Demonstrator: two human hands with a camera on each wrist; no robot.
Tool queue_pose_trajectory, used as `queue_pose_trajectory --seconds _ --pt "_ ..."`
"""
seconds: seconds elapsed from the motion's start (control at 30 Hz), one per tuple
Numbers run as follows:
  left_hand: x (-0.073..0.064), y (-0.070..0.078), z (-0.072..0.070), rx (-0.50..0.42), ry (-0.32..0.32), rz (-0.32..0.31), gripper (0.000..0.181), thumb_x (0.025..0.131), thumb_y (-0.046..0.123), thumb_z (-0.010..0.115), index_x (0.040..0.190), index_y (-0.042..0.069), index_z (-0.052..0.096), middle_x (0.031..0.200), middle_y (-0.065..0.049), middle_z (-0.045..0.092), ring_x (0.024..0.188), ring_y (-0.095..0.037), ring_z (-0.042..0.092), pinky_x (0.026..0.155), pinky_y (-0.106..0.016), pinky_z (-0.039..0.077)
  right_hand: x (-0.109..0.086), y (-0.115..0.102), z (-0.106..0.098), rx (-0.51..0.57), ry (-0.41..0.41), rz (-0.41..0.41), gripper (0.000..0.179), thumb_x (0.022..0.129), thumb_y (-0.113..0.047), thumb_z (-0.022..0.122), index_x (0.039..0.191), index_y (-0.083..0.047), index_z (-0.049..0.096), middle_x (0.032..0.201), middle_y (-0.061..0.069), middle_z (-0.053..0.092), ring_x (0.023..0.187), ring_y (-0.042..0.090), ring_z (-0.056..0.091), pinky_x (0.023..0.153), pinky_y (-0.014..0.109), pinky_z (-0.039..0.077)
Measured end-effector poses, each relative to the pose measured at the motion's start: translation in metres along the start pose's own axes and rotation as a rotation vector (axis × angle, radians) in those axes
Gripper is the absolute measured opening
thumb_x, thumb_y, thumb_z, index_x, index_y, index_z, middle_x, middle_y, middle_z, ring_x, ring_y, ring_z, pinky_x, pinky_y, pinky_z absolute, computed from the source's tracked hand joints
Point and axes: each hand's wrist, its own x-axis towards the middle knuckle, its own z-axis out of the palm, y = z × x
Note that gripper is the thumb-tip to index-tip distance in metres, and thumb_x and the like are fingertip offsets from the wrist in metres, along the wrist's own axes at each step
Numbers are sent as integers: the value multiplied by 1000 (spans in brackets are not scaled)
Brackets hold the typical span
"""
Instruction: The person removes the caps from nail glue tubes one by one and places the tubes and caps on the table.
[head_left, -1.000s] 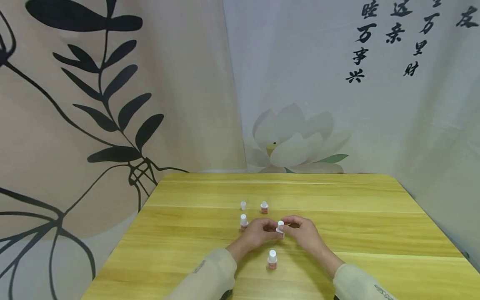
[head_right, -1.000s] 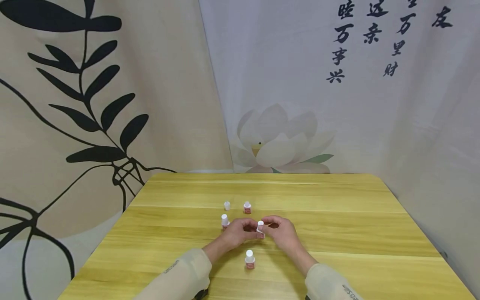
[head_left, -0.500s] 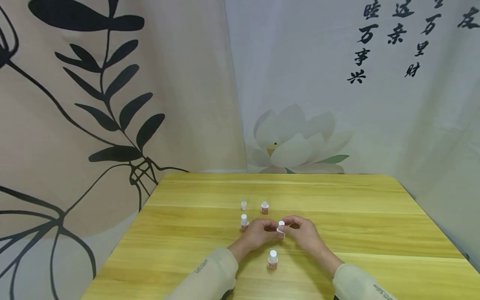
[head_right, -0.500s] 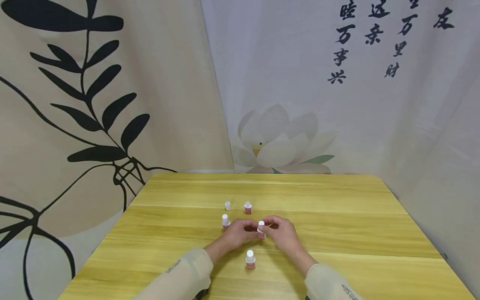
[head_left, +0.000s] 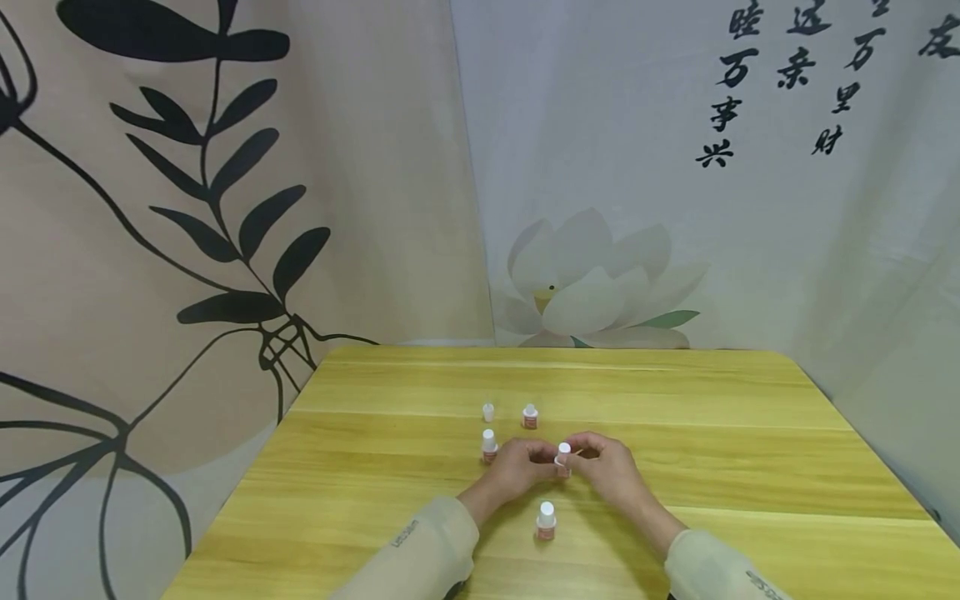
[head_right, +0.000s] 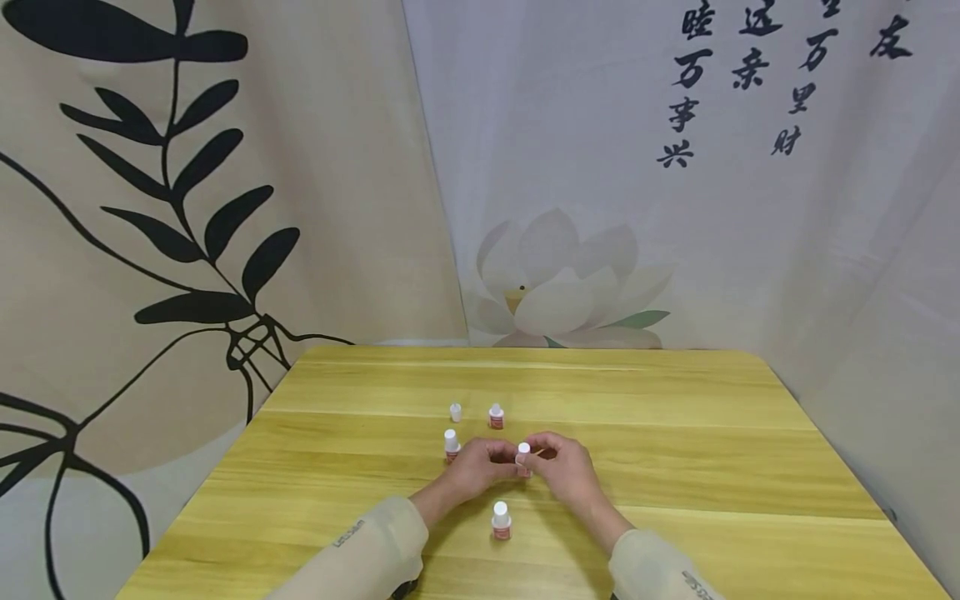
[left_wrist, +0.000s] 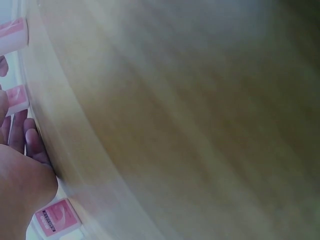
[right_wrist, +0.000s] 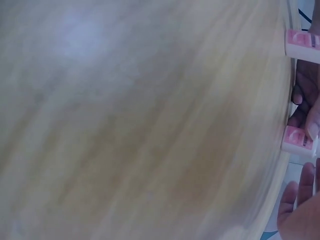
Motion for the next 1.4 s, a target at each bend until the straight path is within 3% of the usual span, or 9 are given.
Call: queue_pose_trajectory --seconds 0.37,0.77,1.03,1.4 --pt "-1 2 -1 -29 -31 -52 21 85 29 79 103 18 78 97 11 73 94 -4 65 85 -25 53 -4 0 -1 -48 -18 -23 18 90 -24 74 106 -15 72 97 -4 68 99 20 60 78 37 52" --pt "-1 1 -2 -32 -38 -46 21 85 29 80 102 18 78 97 9 74 94 -5 66 86 -27 53 -1 2 -2 -41 -29 -15 26 88 -26 76 110 -13 72 98 -4 68 98 18 60 79 36 51" --pt "-2 1 -2 -42 -39 -44 19 85 26 80 101 17 78 96 9 74 93 -5 66 85 -26 53 0 2 -1 -53 -2 -26 19 86 -24 79 102 -14 72 94 -5 69 95 16 61 80 35 50" --pt "0 1 -2 -36 -31 -56 18 84 28 81 100 19 79 95 10 74 92 -4 65 85 -27 52 -1 1 -1 -54 -7 -31 17 88 -22 77 103 -16 73 94 -5 68 97 18 61 78 35 51"
